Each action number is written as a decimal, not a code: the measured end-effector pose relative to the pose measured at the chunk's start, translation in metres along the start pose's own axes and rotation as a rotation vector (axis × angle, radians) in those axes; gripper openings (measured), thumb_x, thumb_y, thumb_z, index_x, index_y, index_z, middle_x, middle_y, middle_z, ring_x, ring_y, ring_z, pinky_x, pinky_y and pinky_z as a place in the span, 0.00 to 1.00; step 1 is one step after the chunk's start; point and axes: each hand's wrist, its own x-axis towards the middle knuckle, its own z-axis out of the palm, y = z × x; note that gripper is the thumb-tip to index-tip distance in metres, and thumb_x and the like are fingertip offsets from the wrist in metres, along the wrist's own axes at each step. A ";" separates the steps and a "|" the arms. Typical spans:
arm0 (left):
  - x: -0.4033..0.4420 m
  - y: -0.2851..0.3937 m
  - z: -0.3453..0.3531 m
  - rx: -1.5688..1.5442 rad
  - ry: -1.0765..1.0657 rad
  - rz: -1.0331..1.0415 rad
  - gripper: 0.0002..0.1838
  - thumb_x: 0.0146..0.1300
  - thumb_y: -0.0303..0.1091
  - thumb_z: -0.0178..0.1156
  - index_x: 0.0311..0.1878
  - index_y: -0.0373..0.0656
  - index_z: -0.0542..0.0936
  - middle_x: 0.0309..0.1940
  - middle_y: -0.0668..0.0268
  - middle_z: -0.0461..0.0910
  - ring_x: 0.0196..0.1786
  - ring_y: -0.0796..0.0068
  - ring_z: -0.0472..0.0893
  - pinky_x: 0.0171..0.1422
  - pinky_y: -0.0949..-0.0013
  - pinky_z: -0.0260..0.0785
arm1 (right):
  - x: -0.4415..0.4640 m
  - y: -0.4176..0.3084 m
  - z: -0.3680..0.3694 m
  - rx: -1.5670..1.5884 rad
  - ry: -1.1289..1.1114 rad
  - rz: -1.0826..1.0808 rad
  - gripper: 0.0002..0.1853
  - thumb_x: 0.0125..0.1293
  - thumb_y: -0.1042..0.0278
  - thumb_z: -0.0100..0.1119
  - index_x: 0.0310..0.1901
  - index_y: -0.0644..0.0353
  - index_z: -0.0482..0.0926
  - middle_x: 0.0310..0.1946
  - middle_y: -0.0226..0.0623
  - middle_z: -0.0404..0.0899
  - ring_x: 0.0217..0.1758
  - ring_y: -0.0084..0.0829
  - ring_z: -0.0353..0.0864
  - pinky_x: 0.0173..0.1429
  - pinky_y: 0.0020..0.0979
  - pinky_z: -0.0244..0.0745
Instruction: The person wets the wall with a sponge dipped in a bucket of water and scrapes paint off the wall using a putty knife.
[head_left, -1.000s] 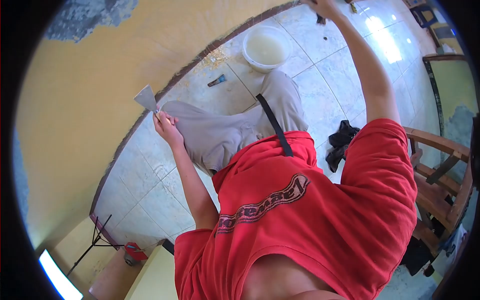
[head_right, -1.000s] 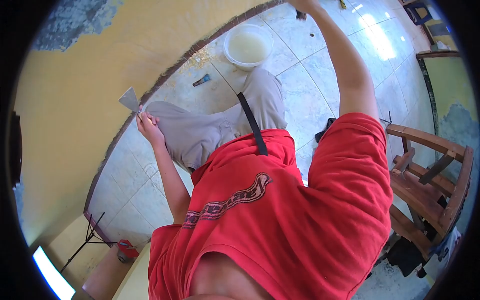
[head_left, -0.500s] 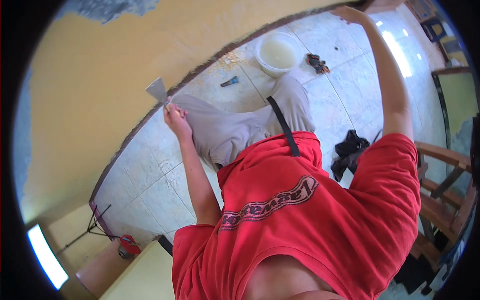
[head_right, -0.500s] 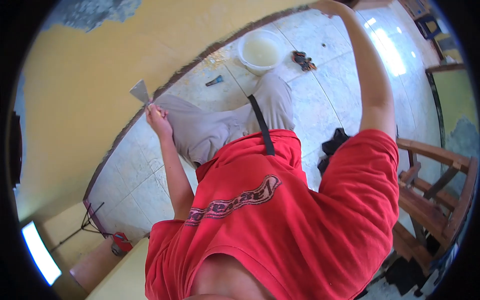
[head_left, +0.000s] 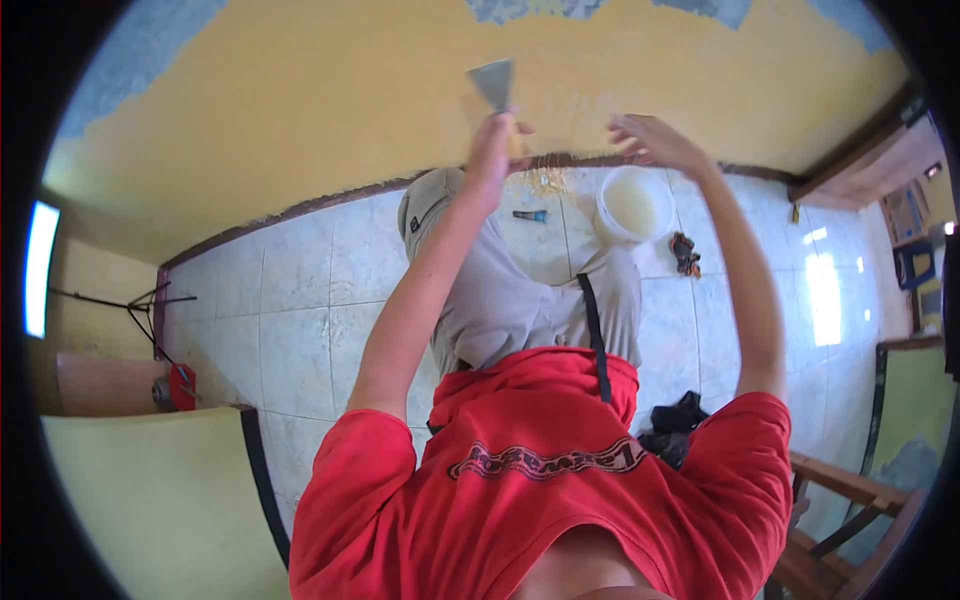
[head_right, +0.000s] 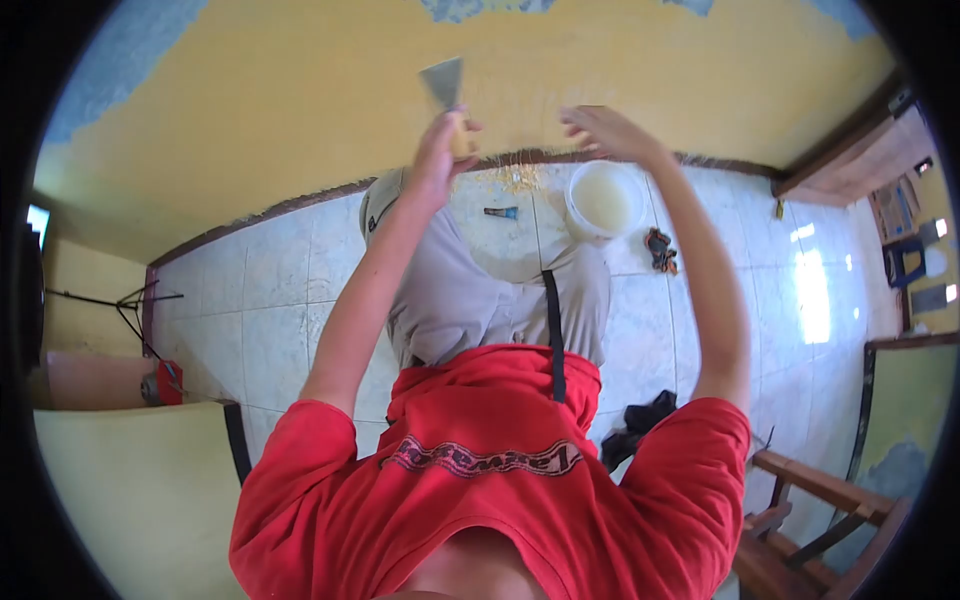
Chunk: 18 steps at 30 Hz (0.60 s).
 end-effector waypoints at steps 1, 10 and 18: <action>0.000 0.006 0.020 -0.016 -0.077 0.005 0.19 0.76 0.49 0.46 0.63 0.51 0.71 0.48 0.69 0.79 0.38 0.79 0.75 0.42 0.72 0.72 | -0.004 -0.024 0.019 0.086 0.048 -0.054 0.30 0.71 0.36 0.48 0.55 0.58 0.77 0.49 0.35 0.80 0.45 0.29 0.81 0.50 0.31 0.77; 0.051 0.047 0.078 -0.154 -0.342 -0.093 0.22 0.73 0.54 0.47 0.60 0.50 0.71 0.58 0.68 0.72 0.55 0.67 0.72 0.59 0.60 0.65 | 0.066 -0.108 -0.010 0.220 0.206 -0.372 0.12 0.75 0.65 0.46 0.49 0.65 0.74 0.41 0.38 0.84 0.39 0.26 0.83 0.46 0.30 0.79; 0.124 0.037 0.049 -0.835 -0.370 0.071 0.38 0.70 0.67 0.41 0.68 0.43 0.64 0.64 0.63 0.64 0.65 0.56 0.68 0.70 0.48 0.62 | 0.125 -0.166 -0.015 -0.536 0.427 -0.498 0.12 0.68 0.62 0.45 0.44 0.62 0.69 0.38 0.64 0.81 0.46 0.50 0.84 0.54 0.52 0.70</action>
